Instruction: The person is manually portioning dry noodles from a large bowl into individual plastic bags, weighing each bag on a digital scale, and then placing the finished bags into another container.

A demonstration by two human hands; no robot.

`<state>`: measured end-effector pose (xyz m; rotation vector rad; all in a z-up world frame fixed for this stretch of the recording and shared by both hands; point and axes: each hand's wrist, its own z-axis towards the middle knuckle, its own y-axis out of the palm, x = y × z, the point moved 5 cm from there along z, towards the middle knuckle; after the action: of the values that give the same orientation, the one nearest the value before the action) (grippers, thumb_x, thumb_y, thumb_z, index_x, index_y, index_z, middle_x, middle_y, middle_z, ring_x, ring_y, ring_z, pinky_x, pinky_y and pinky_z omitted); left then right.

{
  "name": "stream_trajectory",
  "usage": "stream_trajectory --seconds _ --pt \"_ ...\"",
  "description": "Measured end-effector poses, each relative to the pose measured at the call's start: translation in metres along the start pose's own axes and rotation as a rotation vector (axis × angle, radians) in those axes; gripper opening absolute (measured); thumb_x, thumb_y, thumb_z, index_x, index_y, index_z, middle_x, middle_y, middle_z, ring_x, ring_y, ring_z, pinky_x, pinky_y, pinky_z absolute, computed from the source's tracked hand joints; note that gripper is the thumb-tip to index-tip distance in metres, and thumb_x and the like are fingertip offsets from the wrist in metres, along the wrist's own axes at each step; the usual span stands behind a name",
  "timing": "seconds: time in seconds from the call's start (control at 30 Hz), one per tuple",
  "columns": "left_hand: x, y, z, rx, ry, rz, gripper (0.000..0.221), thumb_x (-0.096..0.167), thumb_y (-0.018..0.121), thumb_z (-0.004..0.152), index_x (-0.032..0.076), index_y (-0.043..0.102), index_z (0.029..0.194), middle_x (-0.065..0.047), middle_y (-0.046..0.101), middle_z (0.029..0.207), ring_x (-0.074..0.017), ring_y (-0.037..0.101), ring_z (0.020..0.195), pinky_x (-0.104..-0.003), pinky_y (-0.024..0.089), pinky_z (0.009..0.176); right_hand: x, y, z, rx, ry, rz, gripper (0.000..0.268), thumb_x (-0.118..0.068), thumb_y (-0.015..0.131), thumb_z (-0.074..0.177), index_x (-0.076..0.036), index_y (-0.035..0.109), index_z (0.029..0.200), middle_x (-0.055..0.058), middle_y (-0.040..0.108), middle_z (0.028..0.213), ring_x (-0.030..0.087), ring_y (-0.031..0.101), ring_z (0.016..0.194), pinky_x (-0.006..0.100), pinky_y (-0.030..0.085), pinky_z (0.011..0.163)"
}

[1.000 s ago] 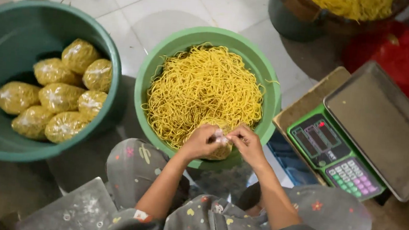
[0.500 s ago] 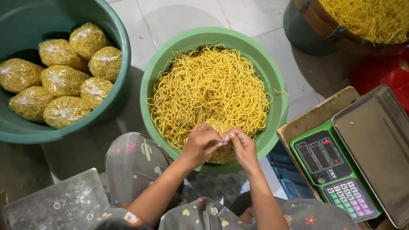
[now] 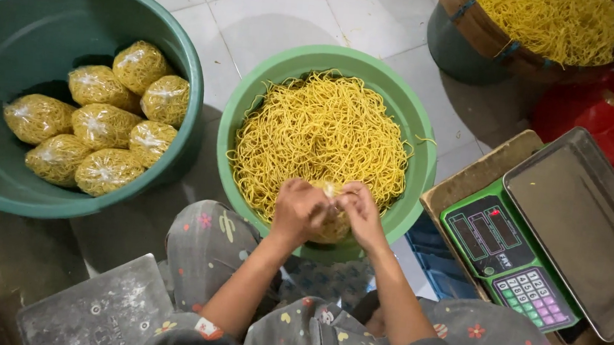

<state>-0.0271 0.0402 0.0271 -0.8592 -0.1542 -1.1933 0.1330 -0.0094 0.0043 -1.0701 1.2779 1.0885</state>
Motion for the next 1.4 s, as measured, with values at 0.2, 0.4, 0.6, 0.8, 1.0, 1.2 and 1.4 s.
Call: stream_trajectory --seconds 0.2,0.4,0.6,0.8,1.0,1.2,1.4 --pt "0.001 0.002 -0.002 -0.041 -0.025 -0.018 0.019 0.031 0.071 0.088 0.021 0.064 0.073 -0.001 0.057 0.061 -0.0188 0.065 0.078 -0.042 0.049 0.097 -0.036 0.005 -0.017 -0.120 -0.131 -0.440 0.046 0.003 0.080 0.076 -0.003 0.074 0.121 0.018 0.074 0.111 0.038 0.066 0.115 0.054 0.044 0.106" --pt "0.004 0.003 -0.004 -0.036 0.052 0.076 0.026 0.038 0.069 0.092 0.021 0.063 0.074 -0.001 0.059 0.072 -0.0219 0.063 0.083 -0.042 0.048 0.093 -0.026 0.004 -0.013 -0.099 -0.259 -0.778 0.027 -0.003 0.075 0.077 -0.014 0.076 0.101 0.010 0.064 0.098 0.035 0.063 0.098 0.044 0.051 0.090" --pt "-0.004 0.009 -0.008 -0.166 -0.133 -0.233 0.018 0.023 0.084 0.080 0.015 0.067 0.081 -0.009 0.063 0.086 -0.0345 0.064 0.090 -0.048 0.049 0.083 0.035 -0.009 -0.007 -0.231 -0.236 -0.626 0.019 0.004 0.070 0.078 -0.010 0.072 0.091 0.013 0.066 0.107 0.040 0.059 0.103 0.051 0.046 0.096" --pt "-0.033 0.035 -0.026 -0.299 -0.325 -0.496 0.022 0.030 0.086 0.083 0.016 0.068 0.081 -0.008 0.065 0.081 -0.0324 0.067 0.086 -0.043 0.051 0.079 0.069 -0.015 -0.006 -0.285 -0.154 -0.439 0.027 -0.010 0.081 0.070 -0.010 0.072 0.096 0.012 0.066 0.115 0.037 0.058 0.108 0.049 0.042 0.097" --pt "0.005 -0.006 0.023 -0.584 -0.259 -0.402 0.024 0.034 0.073 0.092 0.011 0.066 0.085 -0.019 0.066 0.082 -0.0450 0.066 0.087 -0.054 0.051 0.078 -0.002 0.003 -0.023 -0.198 -0.150 -0.520 0.020 -0.014 0.078 0.082 -0.009 0.074 0.101 0.010 0.065 0.112 0.034 0.058 0.110 0.042 0.044 0.096" --pt "-0.017 0.028 -0.003 -0.575 -0.208 -0.374 0.020 0.030 0.070 0.094 0.014 0.066 0.083 -0.014 0.064 0.076 -0.0395 0.067 0.086 -0.047 0.053 0.078 -0.025 -0.003 -0.028 -0.058 -0.455 -1.092 0.036 -0.050 0.068 0.095 -0.017 0.055 0.086 0.003 0.053 0.079 0.030 0.060 0.079 0.044 0.047 0.069" --pt "-0.032 0.033 -0.008 -0.452 -0.304 -0.391 0.022 0.031 0.076 0.091 0.020 0.068 0.074 -0.003 0.067 0.071 -0.0311 0.068 0.082 -0.039 0.054 0.078 -0.043 0.007 -0.022 -0.026 -0.412 -0.918 0.048 -0.037 0.061 0.103 -0.019 0.045 0.062 -0.002 0.049 0.054 0.024 0.060 0.056 0.031 0.046 0.049"
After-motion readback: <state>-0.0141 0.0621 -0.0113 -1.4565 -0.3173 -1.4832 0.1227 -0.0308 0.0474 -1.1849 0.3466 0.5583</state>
